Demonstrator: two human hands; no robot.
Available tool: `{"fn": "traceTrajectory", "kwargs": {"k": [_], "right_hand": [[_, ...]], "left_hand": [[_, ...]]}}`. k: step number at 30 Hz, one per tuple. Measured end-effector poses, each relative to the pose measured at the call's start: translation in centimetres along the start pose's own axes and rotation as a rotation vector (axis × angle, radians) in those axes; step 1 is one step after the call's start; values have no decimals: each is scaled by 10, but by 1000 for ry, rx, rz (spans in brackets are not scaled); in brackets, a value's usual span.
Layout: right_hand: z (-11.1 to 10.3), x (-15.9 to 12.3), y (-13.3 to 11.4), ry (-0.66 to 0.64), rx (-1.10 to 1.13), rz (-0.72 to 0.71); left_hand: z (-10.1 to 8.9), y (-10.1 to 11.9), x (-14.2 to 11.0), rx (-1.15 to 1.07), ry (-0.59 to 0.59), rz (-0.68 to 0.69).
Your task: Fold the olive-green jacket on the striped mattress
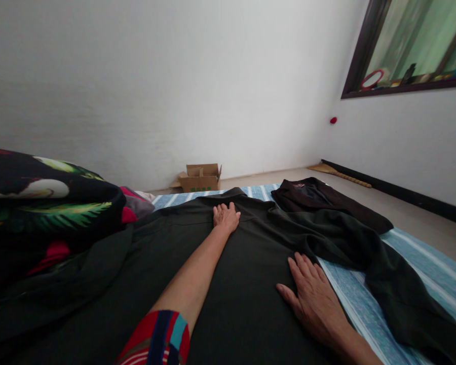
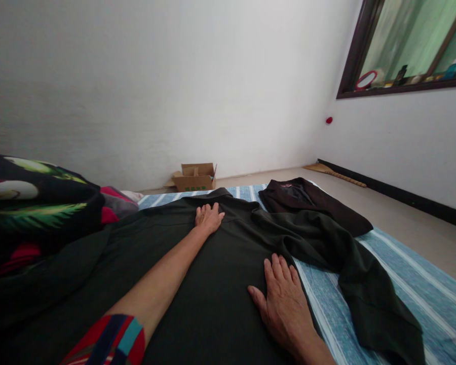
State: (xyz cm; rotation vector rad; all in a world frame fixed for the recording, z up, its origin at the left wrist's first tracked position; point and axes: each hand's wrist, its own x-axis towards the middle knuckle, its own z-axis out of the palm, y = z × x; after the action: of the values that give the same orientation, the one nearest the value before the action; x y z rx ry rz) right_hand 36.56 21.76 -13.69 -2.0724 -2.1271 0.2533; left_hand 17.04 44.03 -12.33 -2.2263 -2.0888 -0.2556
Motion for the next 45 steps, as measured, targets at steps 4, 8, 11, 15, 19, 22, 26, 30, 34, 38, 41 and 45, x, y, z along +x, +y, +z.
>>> {"fn": "traceTrajectory", "kwargs": {"k": [4,8,11,15,19,22,26,30,34,38,41,45], "right_hand": [[-1,1,0,-13,10,7],[-1,1,-1,-6,14,5],[-2,1,-1,-10,13,6],[-3,2,0,-23,8,6],[-3,3,0,-33,17,7],[-3,4,0,-31,22,13],[-3,4,0,-28,25,6],[-4,4,0,-37,35,5],[-5,3,-1,-44,31,9],[-6,3,-1,-52,24,7],[-7,3,-2,-51,25,12],[-8,3,-2,-52,39,11]], "left_hand": [[0,14,-2,-34,74,129],[6,23,11,-65,30,204],[9,28,23,-73,-7,196],[11,36,37,-82,-81,131],[12,44,46,-78,-173,68],[13,48,48,-64,-183,50],[11,57,40,-44,-110,89],[12,69,27,-56,-67,215],[19,79,24,-84,-120,287],[25,82,31,-99,-165,265],[24,85,34,-103,-177,245],[17,85,25,-94,-143,229]]}}
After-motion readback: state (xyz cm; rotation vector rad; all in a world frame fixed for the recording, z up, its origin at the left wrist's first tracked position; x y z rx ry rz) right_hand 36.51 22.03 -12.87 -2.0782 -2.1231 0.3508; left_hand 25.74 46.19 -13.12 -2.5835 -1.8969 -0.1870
